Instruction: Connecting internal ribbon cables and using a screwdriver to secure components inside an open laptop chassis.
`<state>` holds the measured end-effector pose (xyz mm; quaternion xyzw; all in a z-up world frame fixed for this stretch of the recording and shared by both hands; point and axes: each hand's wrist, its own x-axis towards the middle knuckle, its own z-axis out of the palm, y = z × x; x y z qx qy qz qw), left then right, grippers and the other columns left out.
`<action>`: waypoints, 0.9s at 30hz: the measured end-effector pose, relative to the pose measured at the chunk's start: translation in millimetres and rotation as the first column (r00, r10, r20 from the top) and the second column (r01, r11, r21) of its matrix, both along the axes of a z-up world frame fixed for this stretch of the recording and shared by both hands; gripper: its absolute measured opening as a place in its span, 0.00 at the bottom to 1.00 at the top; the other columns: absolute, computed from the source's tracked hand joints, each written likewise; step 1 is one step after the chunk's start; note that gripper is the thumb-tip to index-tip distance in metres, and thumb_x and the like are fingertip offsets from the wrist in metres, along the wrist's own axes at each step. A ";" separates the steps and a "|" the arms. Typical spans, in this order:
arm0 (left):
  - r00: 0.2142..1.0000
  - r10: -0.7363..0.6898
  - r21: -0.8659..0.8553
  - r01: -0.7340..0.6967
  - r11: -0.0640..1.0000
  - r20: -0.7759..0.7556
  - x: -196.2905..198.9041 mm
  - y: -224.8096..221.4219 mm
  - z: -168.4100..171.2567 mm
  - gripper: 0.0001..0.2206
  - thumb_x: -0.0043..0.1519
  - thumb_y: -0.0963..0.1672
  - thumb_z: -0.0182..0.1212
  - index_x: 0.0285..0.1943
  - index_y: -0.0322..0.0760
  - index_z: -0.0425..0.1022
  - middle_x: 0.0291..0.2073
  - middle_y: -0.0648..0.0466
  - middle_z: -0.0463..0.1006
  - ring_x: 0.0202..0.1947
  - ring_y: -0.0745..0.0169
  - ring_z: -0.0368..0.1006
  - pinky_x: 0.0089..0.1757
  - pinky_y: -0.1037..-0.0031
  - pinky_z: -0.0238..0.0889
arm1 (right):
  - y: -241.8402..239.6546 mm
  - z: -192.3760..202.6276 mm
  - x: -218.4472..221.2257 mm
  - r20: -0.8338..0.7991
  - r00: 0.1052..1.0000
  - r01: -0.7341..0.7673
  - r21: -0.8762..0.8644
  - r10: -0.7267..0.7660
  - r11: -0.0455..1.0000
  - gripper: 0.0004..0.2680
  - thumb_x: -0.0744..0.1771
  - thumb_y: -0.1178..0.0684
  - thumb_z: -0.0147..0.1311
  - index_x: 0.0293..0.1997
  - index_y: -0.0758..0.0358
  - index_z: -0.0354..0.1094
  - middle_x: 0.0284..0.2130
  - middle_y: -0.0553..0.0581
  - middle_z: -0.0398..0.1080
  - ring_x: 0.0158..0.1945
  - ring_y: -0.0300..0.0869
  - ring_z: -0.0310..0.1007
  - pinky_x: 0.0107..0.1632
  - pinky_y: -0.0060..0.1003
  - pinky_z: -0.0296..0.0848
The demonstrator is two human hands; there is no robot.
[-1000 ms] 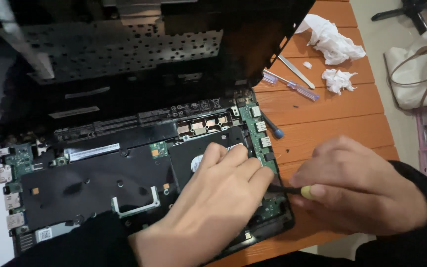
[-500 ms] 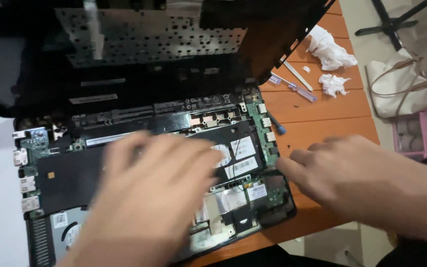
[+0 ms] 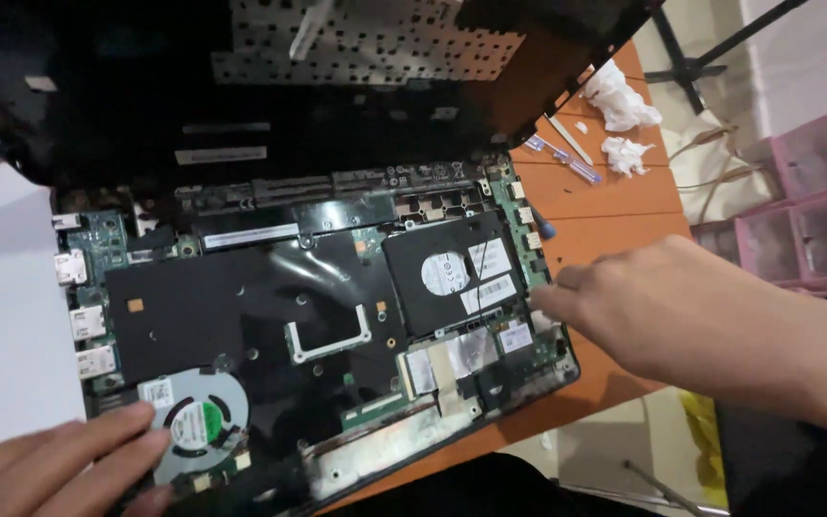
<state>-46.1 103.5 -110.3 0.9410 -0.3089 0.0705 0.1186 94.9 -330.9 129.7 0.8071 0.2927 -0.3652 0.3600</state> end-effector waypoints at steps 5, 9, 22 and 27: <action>0.999 0.039 -0.033 -0.038 0.999 0.031 2.9 -10.8 -2.5 0.41 0.43 0.62 0.65 0.71 0.64 0.65 0.67 0.71 0.70 0.55 0.62 0.75 0.51 0.63 0.77 | 10.6 -2.1 -2.1 0.034 0.999 0.010 -0.034 -0.009 0.999 0.05 0.69 0.58 0.42 0.39 0.47 0.61 0.15 0.42 0.63 0.15 0.38 0.61 0.20 0.40 0.63; 0.994 0.066 -0.026 -0.064 0.998 0.082 -1.9 -17.4 -8.7 0.37 0.47 0.61 0.61 0.70 0.62 0.66 0.65 0.68 0.71 0.58 0.56 0.75 0.53 0.61 0.77 | 3.0 -9.6 3.1 0.122 0.991 0.055 0.001 -0.055 0.998 0.09 0.71 0.40 0.43 0.35 0.44 0.60 0.15 0.44 0.67 0.18 0.43 0.68 0.25 0.42 0.68; 0.989 0.130 0.015 -0.131 0.991 0.070 -10.7 -12.9 -23.8 0.39 0.44 0.62 0.60 0.71 0.68 0.63 0.67 0.68 0.70 0.62 0.52 0.73 0.56 0.58 0.75 | 0.7 -17.1 0.4 0.162 0.984 0.058 0.071 -0.068 0.996 0.11 0.72 0.40 0.43 0.32 0.45 0.63 0.16 0.41 0.65 0.17 0.40 0.67 0.21 0.41 0.68; 0.992 0.118 0.029 -0.119 0.992 0.043 -18.0 -11.9 -26.9 0.43 0.42 0.65 0.58 0.73 0.73 0.58 0.70 0.70 0.65 0.70 0.48 0.65 0.61 0.58 0.71 | 0.6 -18.7 -3.2 0.183 0.981 0.057 0.062 -0.068 0.996 0.12 0.72 0.41 0.44 0.28 0.46 0.60 0.17 0.41 0.64 0.18 0.42 0.66 0.20 0.40 0.66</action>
